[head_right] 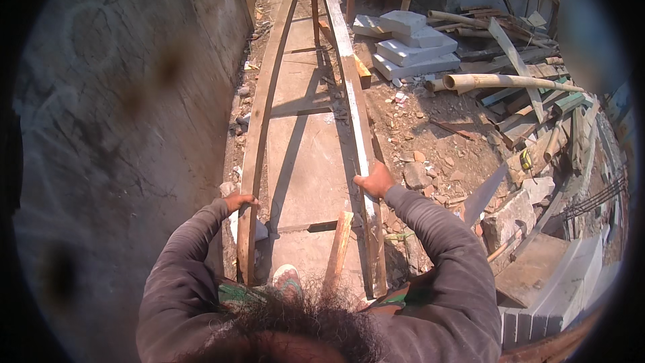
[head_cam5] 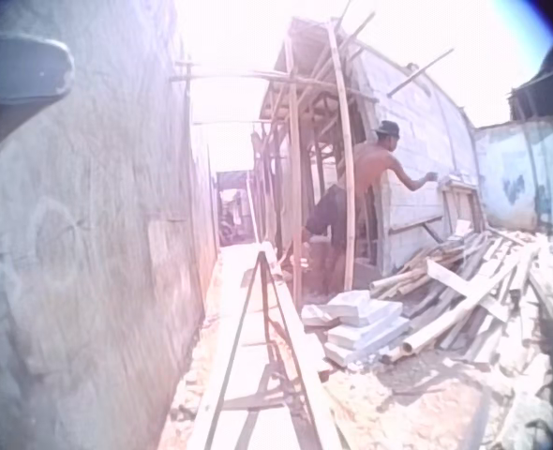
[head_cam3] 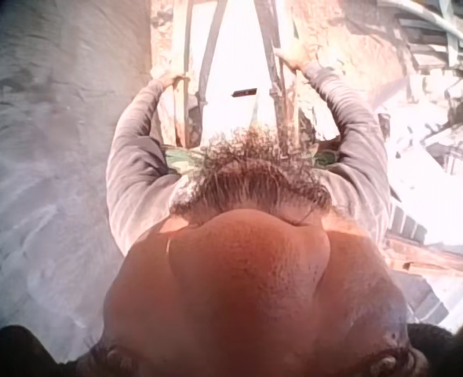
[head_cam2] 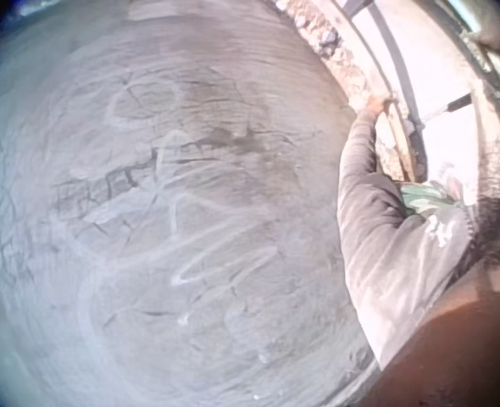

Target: The person hammers nails into wood planks and uses a hand saw to cut wood while assembling a frame on a construction site.

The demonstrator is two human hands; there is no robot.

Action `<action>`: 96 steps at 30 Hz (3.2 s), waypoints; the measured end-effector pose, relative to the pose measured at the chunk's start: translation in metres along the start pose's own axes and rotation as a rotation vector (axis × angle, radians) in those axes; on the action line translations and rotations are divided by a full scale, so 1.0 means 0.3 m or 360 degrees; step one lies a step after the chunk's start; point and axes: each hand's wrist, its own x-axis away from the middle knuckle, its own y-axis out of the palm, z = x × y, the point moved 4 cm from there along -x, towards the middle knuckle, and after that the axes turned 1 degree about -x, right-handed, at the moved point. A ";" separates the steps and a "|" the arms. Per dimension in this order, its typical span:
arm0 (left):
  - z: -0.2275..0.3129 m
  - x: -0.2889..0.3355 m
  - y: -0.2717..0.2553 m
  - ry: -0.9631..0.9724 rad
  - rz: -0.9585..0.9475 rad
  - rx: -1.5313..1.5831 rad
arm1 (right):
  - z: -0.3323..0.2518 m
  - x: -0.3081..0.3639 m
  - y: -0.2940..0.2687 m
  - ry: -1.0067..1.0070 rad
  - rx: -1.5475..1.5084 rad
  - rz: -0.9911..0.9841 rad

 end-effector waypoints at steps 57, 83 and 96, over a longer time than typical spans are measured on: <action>-0.303 0.007 -0.325 -0.0211 0.1164 -0.0568 | 0.354 -0.243 0.131 0.0541 0.0168 0.0410; -0.434 0.022 -0.244 -0.0389 0.1601 -0.0579 | 0.454 -0.334 0.208 0.0273 0.0525 0.0301; -0.446 -0.004 -0.251 -0.0405 0.1618 -0.0710 | 0.365 -0.309 0.203 0.0362 0.0507 0.0460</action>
